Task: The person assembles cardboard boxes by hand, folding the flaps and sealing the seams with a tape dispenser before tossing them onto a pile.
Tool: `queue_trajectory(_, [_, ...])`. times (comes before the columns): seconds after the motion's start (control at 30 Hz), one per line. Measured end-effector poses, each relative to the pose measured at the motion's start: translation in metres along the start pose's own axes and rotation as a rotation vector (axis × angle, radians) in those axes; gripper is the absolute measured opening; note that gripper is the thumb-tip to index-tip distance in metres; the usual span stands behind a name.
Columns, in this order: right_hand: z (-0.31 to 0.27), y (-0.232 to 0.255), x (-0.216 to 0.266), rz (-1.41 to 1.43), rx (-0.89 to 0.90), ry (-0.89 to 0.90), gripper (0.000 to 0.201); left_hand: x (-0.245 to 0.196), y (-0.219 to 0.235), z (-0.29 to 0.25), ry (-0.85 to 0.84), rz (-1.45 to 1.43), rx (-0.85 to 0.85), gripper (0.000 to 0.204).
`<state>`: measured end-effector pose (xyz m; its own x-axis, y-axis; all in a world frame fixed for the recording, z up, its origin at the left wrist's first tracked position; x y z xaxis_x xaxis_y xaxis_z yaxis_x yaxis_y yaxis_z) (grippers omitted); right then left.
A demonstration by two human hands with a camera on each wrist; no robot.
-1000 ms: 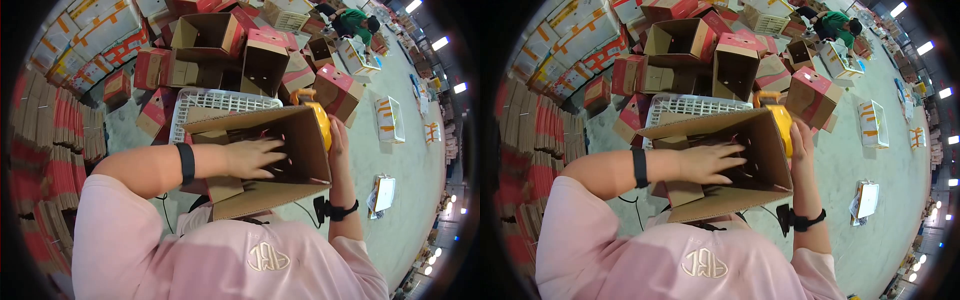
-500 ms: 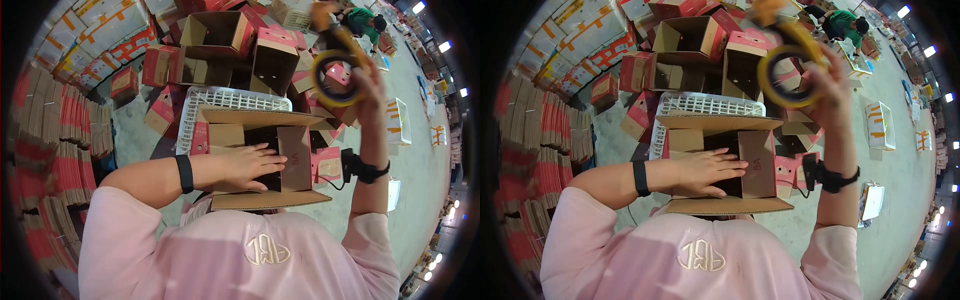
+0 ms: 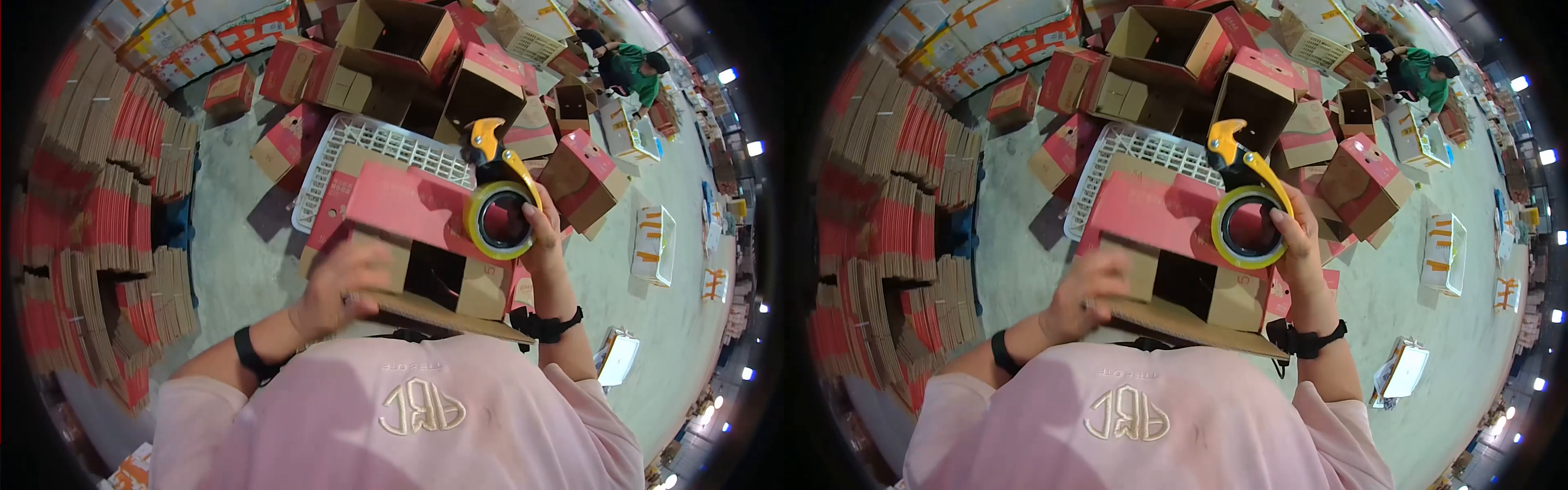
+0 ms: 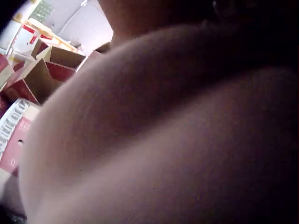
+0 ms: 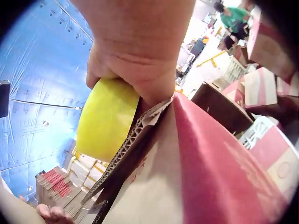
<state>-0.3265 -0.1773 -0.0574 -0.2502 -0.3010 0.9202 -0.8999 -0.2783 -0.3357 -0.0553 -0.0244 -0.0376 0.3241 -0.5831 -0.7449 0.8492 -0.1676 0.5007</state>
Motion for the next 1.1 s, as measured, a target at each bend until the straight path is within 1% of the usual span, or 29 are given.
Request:
queue_trajectory(0.07, [0.001,0.001,-0.001,-0.007,-0.024,0.069,0.053,0.013,0.014,0.024,0.067,0.089,-0.223,0.048])
queue_trajectory(0.1, [0.004,0.000,-0.002,0.029,-0.010,0.096,0.052,0.030,0.021,0.032,0.166,-0.047,-0.373,0.049])
queue_trajectory(0.13, [0.004,0.000,-0.003,0.037,-0.015,0.099,0.052,0.049,0.025,0.036,0.269,-0.186,-0.525,0.054])
queue_trajectory(0.2, [0.006,-0.002,-0.004,0.052,-0.025,0.115,0.052,0.082,0.030,0.056,0.337,-0.230,-0.470,0.067])
queue_trajectory(0.27, [0.007,-0.002,-0.005,0.085,-0.057,0.096,0.050,0.100,0.040,0.077,0.432,0.123,-0.354,0.069])
queue_trajectory(0.33, [0.006,-0.005,-0.006,0.080,-0.058,0.056,0.049,0.127,0.030,0.089,0.475,0.394,-0.231,0.068])
queue_trajectory(0.37, [0.006,-0.002,-0.006,0.094,-0.081,0.113,0.043,0.128,0.028,0.094,0.490,0.532,-0.167,0.067])
queue_trajectory(0.47, [0.010,0.010,-0.004,0.234,-0.110,0.025,0.035,0.128,0.032,0.090,0.542,0.405,-0.102,0.059])
queue_trajectory(0.5, [0.009,0.014,0.002,0.221,-0.136,-0.022,0.029,0.120,0.029,0.094,0.486,0.398,-0.083,0.057])
queue_trajectory(0.53, [0.004,0.019,0.013,0.168,-0.196,-0.027,0.029,0.112,0.026,0.096,0.429,0.391,-0.065,0.054])
queue_trajectory(0.57, [-0.001,0.016,0.035,0.098,-0.141,0.054,0.033,0.107,0.022,0.097,0.375,0.381,-0.051,0.052])
queue_trajectory(0.6, [-0.009,0.010,0.059,0.025,-0.087,0.132,0.036,0.108,0.022,0.098,0.337,0.413,-0.091,0.051])
queue_trajectory(0.63, [-0.031,-0.014,0.093,-0.063,-0.100,0.257,0.041,0.110,0.020,0.097,0.299,0.441,-0.126,0.050])
queue_trajectory(0.67, [-0.054,-0.040,0.115,-0.153,-0.114,0.382,0.045,0.113,0.020,0.098,0.258,0.470,-0.159,0.049])
queue_trajectory(0.7, [-0.068,-0.051,0.120,-0.297,-0.112,0.535,0.053,0.114,0.018,0.100,0.277,0.457,-0.137,0.048])
queue_trajectory(0.73, [-0.075,-0.048,0.102,-0.461,-0.172,0.562,0.057,0.112,0.019,0.100,0.296,0.447,-0.116,0.047])
queue_trajectory(0.77, [-0.073,-0.050,0.069,-0.646,-0.131,0.555,0.061,0.112,0.020,0.099,0.316,0.440,-0.102,0.047])
queue_trajectory(0.83, [-0.072,-0.052,0.003,-1.009,-0.043,0.580,0.068,0.113,0.015,0.095,0.209,0.630,-0.117,0.047])
queue_trajectory(0.87, [-0.068,-0.055,0.007,-0.990,-0.062,0.561,0.069,0.112,0.011,0.094,0.162,0.725,-0.137,0.047])
queue_trajectory(0.9, [-0.063,-0.059,0.008,-0.960,-0.082,0.545,0.070,0.097,0.014,0.098,0.044,0.854,-0.249,0.052])
queue_trajectory(0.93, [-0.068,-0.061,0.007,-0.935,-0.116,0.511,0.071,0.084,0.003,0.093,-0.018,0.781,-0.168,0.053])
queue_trajectory(0.97, [-0.066,-0.055,-0.001,-0.831,-0.139,0.499,0.074,0.069,-0.003,0.090,-0.084,0.722,-0.107,0.055])
queue_trajectory(1.0, [-0.064,-0.057,0.001,-0.833,-0.140,0.460,0.073,0.063,-0.017,0.086,0.042,0.327,0.074,0.065])
queue_trajectory(1.03, [-0.066,-0.059,0.003,-0.838,-0.142,0.409,0.072,0.050,-0.043,0.069,-0.227,0.657,0.327,0.076])
queue_trajectory(1.07, [-0.063,-0.059,0.006,-0.843,-0.139,0.358,0.072,0.045,-0.040,0.058,-0.216,0.560,0.309,0.083])
queue_trajectory(1.1, [-0.059,-0.059,0.012,-1.001,-0.114,0.359,0.069,0.048,-0.037,0.059,-0.210,0.536,0.326,0.084])
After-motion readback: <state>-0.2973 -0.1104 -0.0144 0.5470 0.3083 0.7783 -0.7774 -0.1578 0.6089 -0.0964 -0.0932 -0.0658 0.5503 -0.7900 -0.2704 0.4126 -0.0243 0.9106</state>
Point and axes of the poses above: each hand's wrist, its own z-axis towards the middle knuckle, its own y-axis out of the back of the hand, x = y × z, the point moved 6 cm from there along z, towards the middle knuckle, and after that the axes turned 5 degrees about -y, right-handed, at the moved point
